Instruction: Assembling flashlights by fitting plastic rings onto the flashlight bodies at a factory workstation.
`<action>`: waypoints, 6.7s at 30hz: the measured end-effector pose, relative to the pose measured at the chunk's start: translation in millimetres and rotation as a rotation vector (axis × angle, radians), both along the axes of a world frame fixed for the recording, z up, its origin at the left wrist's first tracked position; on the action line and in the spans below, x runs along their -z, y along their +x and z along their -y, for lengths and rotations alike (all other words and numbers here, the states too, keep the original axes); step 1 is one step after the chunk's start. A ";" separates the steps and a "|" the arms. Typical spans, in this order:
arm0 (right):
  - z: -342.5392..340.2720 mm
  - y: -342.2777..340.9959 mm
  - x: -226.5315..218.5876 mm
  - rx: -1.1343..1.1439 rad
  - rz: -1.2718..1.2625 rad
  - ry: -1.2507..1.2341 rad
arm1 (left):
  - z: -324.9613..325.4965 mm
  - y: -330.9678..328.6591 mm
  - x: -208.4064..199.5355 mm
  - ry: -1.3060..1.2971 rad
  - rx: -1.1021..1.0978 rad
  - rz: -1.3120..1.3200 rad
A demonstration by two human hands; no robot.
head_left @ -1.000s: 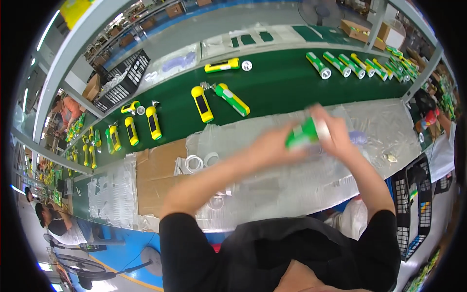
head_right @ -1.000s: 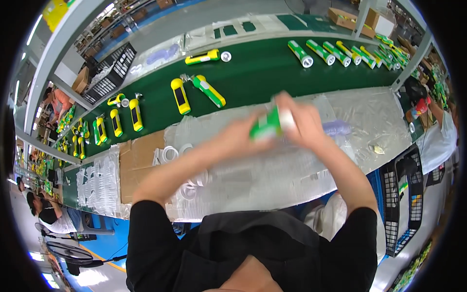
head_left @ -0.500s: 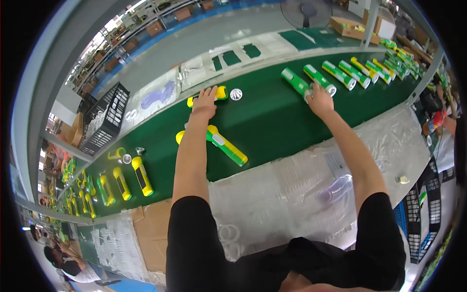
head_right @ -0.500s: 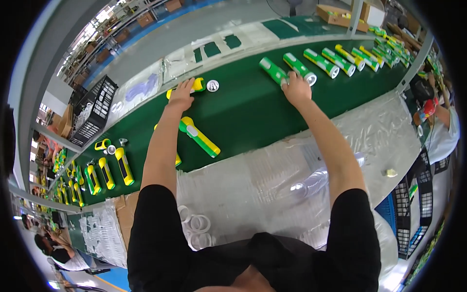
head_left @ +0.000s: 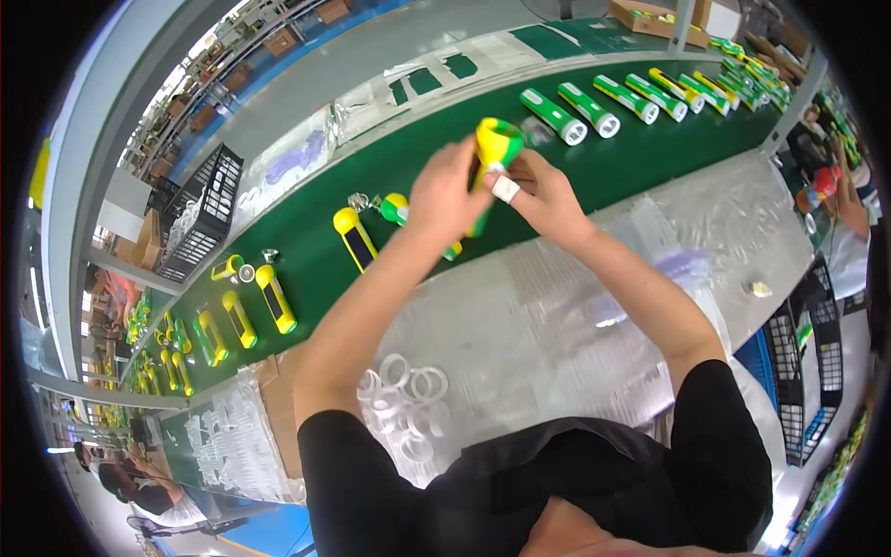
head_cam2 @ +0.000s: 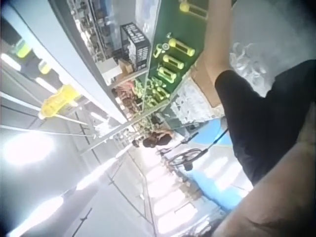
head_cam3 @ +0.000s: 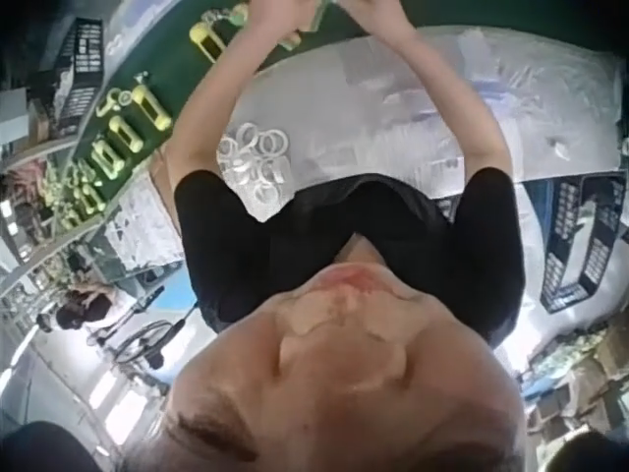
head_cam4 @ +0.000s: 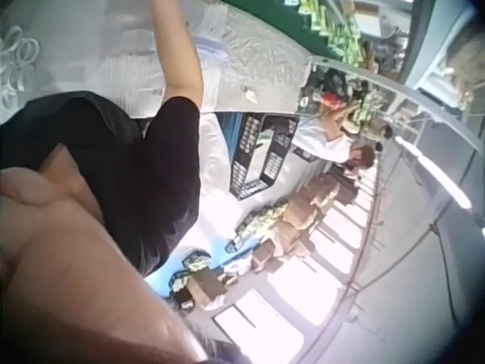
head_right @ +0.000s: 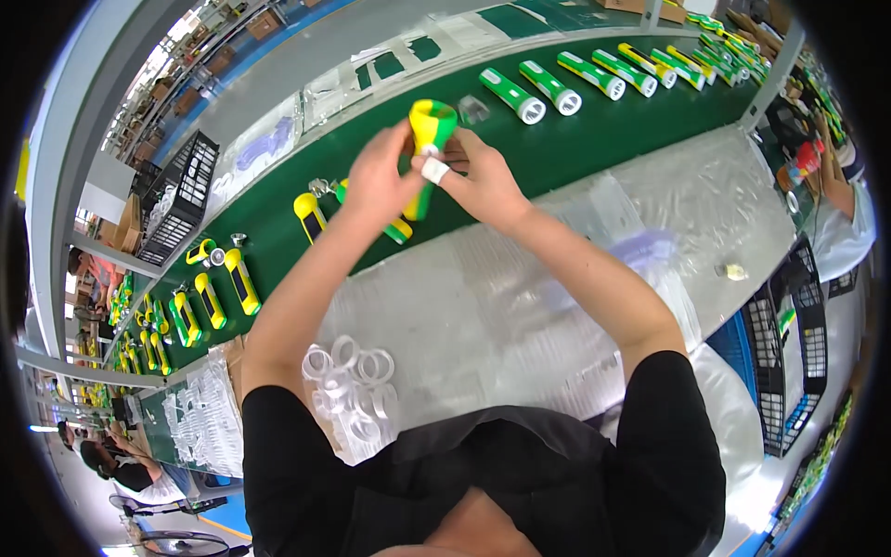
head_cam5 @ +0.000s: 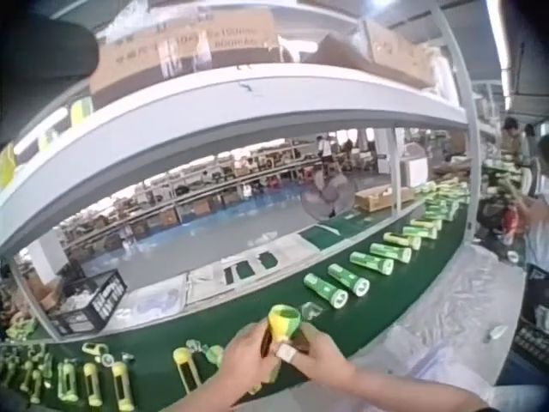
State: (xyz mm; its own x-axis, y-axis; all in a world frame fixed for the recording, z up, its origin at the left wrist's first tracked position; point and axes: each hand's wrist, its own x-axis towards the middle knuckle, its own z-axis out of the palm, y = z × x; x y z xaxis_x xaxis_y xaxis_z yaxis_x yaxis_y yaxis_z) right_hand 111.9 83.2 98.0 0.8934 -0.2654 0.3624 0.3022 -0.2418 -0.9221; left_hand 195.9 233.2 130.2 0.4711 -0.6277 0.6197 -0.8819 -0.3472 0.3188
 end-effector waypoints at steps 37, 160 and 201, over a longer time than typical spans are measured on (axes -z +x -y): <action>-41.3 -282.2 16.6 -0.098 -0.195 0.634 | 14.8 -203.4 96.1 -0.140 0.150 -0.357; -29.3 -189.7 -112.6 -0.083 -0.342 -1.198 | -58.8 -224.0 -1.7 -0.162 0.202 -0.249; -48.5 8.6 22.5 0.108 -0.189 -0.459 | -118.0 -50.9 -34.2 -0.341 -0.134 0.110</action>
State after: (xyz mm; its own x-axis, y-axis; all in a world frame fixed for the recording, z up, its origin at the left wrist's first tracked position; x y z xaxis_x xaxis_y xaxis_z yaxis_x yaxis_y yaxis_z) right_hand 120.5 131.7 75.5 0.9307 -0.2116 0.2985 0.0914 -0.6556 -0.7496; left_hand 145.0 351.2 164.3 0.4544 -0.3137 0.8337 -0.8711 -0.3522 0.3423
